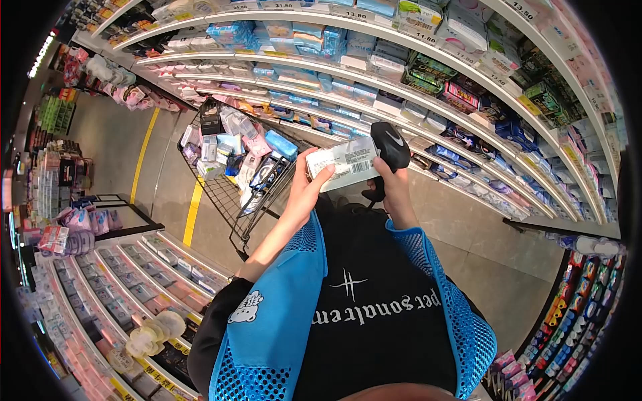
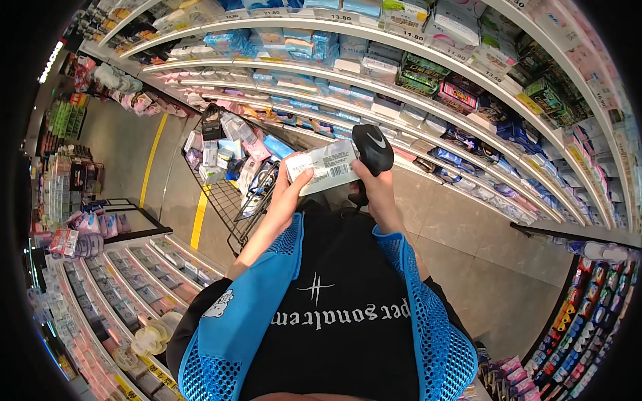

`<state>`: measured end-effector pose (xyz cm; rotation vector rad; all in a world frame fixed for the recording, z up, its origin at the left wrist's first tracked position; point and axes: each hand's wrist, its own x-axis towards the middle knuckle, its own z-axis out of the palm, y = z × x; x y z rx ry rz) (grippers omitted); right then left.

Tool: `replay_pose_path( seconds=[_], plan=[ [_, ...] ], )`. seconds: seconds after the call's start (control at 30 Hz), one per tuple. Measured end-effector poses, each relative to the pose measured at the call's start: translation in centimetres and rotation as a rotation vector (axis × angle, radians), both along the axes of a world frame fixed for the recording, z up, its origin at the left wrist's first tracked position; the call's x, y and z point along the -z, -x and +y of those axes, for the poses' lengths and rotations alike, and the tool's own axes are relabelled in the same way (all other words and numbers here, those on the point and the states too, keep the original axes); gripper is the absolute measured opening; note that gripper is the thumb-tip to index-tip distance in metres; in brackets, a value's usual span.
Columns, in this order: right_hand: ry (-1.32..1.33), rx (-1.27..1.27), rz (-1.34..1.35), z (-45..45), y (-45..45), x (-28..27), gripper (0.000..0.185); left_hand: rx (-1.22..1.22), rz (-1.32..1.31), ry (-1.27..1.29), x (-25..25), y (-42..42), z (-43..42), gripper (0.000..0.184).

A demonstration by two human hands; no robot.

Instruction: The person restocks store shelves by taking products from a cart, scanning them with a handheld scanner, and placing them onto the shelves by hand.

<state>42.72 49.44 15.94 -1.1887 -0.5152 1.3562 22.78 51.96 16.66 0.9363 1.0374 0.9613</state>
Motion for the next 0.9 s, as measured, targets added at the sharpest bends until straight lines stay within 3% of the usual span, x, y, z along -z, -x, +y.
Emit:
replay_pose_path(
  seconds=[0.9],
  plan=[
    [-0.003, -0.022, -0.001, 0.67, 0.49, 0.33, 0.032, -0.026, 0.000, 0.003, 0.07, 0.60, -0.02, 0.058]
  ],
)
